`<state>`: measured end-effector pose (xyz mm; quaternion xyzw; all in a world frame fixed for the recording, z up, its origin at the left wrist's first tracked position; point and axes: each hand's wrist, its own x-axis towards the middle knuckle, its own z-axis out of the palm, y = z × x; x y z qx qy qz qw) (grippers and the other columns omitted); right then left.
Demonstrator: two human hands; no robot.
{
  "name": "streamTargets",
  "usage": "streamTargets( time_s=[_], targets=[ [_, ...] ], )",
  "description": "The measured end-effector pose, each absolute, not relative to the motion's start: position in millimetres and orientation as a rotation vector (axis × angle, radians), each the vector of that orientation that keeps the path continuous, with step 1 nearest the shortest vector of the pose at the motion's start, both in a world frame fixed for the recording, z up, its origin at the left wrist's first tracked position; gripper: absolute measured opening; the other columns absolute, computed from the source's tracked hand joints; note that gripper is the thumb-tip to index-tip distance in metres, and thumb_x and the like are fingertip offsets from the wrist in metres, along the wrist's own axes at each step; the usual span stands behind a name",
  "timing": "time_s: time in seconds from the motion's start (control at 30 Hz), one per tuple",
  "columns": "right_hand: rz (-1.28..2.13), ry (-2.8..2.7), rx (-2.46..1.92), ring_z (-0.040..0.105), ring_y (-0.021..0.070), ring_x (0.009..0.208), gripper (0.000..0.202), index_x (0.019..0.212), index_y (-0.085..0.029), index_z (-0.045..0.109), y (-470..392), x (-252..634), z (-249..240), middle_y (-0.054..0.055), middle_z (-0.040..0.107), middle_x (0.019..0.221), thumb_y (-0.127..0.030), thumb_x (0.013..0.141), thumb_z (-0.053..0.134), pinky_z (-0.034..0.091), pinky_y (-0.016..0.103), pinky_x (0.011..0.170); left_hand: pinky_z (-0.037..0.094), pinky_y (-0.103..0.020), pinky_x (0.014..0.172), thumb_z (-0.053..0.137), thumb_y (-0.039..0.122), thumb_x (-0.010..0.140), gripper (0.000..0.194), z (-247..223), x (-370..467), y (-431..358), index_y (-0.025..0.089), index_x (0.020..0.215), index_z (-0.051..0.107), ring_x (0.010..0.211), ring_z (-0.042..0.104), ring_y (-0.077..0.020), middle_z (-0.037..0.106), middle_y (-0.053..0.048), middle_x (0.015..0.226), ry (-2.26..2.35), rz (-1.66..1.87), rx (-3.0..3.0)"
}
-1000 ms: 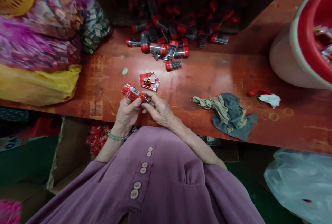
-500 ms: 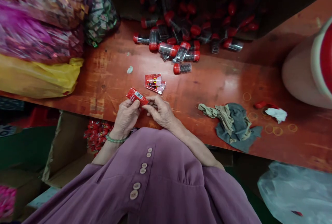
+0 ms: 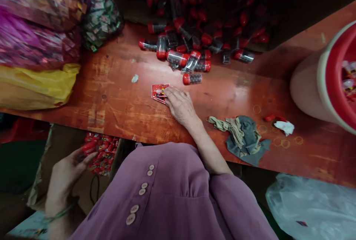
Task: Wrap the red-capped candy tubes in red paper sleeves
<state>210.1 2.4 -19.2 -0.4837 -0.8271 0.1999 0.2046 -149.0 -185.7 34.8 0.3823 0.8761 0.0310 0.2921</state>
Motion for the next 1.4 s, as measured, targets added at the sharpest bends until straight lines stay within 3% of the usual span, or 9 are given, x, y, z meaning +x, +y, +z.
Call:
streamTargets(
  time_s=[0.07,0.1,0.27,0.47,0.63,0.83,1.03,1.27,1.4],
  targets=[
    [0.499,-2.379,-1.341,0.058,0.0283,0.124,0.031,0.126,-0.015,0.063,9.6,211.1,-27.6,0.016,0.067,0.13,-0.02,0.098,0.051,0.04,0.046,0.101,0.049,-0.06,0.083,0.065,0.056,0.078,0.069,41.8,-150.9,-184.4,0.006,0.125,0.064,0.101,0.064,-0.0495,0.07,-0.028,0.108,2.452,-0.228,1.244],
    [0.466,-2.405,-1.331,0.059,0.0276,0.122,0.029,0.123,-0.015,0.065,11.8,210.5,-32.0,0.015,0.068,0.129,-0.02,0.099,0.05,0.038,0.046,0.101,0.049,-0.059,0.087,0.06,0.055,0.083,0.067,43.3,-143.7,-177.9,0.005,0.128,0.061,0.106,0.063,-0.0483,0.068,-0.029,0.115,2.487,-0.214,1.355],
    [0.273,-2.503,-1.256,0.06,0.024,0.109,0.027,0.115,-0.014,0.069,10.4,206.8,-46.0,0.013,0.073,0.118,-0.018,0.1,0.046,0.033,0.044,0.097,0.053,-0.037,0.096,0.06,0.038,0.092,0.031,21.0,-55.7,-98.6,0.02,0.115,0.068,0.103,0.07,-0.0239,0.074,-0.01,0.111,2.015,0.708,2.013],
    [-0.068,-2.547,-1.185,0.057,0.0222,0.1,0.029,0.108,-0.012,0.069,-2.8,206.8,-33.7,0.011,0.074,0.105,-0.018,0.102,0.041,0.028,0.042,0.099,0.047,-0.043,0.11,0.049,0.02,0.096,0.033,-21.2,26.6,-12.4,0.01,0.126,0.061,0.128,0.059,-0.0263,0.063,-0.018,0.134,1.432,0.697,2.456],
    [0.028,-2.62,-1.214,0.056,0.0221,0.09,0.029,0.098,-0.012,0.068,-8.0,209.9,-15.7,0.011,0.072,0.096,-0.014,0.101,0.039,0.033,0.04,0.093,0.05,-0.044,0.102,0.044,0.009,0.095,0.03,-32.1,31.3,-1.9,0.013,0.109,0.069,0.12,0.061,-0.0269,0.07,-0.014,0.121,1.303,0.719,2.671],
    [0.446,-2.618,-1.367,0.055,0.0227,0.089,0.02,0.101,-0.014,0.065,12.2,239.5,18.1,0.01,0.07,0.093,-0.026,0.1,0.049,0.038,0.036,0.082,0.05,-0.031,0.069,0.051,0.011,0.093,0.021,-29.7,34.8,1.2,0.014,0.081,0.068,0.075,0.057,-0.0189,0.072,-0.009,0.087,1.239,0.862,2.717],
    [0.313,-2.633,-1.683,0.05,0.0304,0.11,0.033,0.126,-0.016,0.06,63.6,268.1,22.2,0.014,0.063,0.129,-0.012,0.094,0.051,0.039,0.041,0.083,0.051,-0.03,0.072,0.057,0.024,0.094,0.016,-24.8,36.7,6.7,0.013,0.088,0.067,0.074,0.057,-0.0171,0.067,-0.008,0.084,1.153,0.832,2.563],
    [0.266,-2.722,-1.647,0.047,0.0326,0.11,0.04,0.136,-0.015,0.053,73.2,264.7,6.7,0.018,0.062,0.125,-0.029,0.099,0.047,0.037,0.046,0.088,0.052,-0.032,0.077,0.048,0.013,0.095,0.019,-14.2,38.3,6.5,0.013,0.093,0.067,0.08,0.057,-0.0194,0.064,-0.008,0.088,1.186,0.564,2.512],
    [0.258,-2.746,-1.633,0.047,0.0325,0.111,0.042,0.138,-0.012,0.049,68.2,262.8,-0.7,0.021,0.057,0.127,-0.018,0.099,0.037,0.036,0.047,0.091,0.051,-0.035,0.079,0.046,0.005,0.092,0.023,-10.1,45.5,2.7,0.01,0.099,0.067,0.082,0.056,-0.0227,0.064,-0.01,0.087,1.278,0.397,2.644]
  ],
)
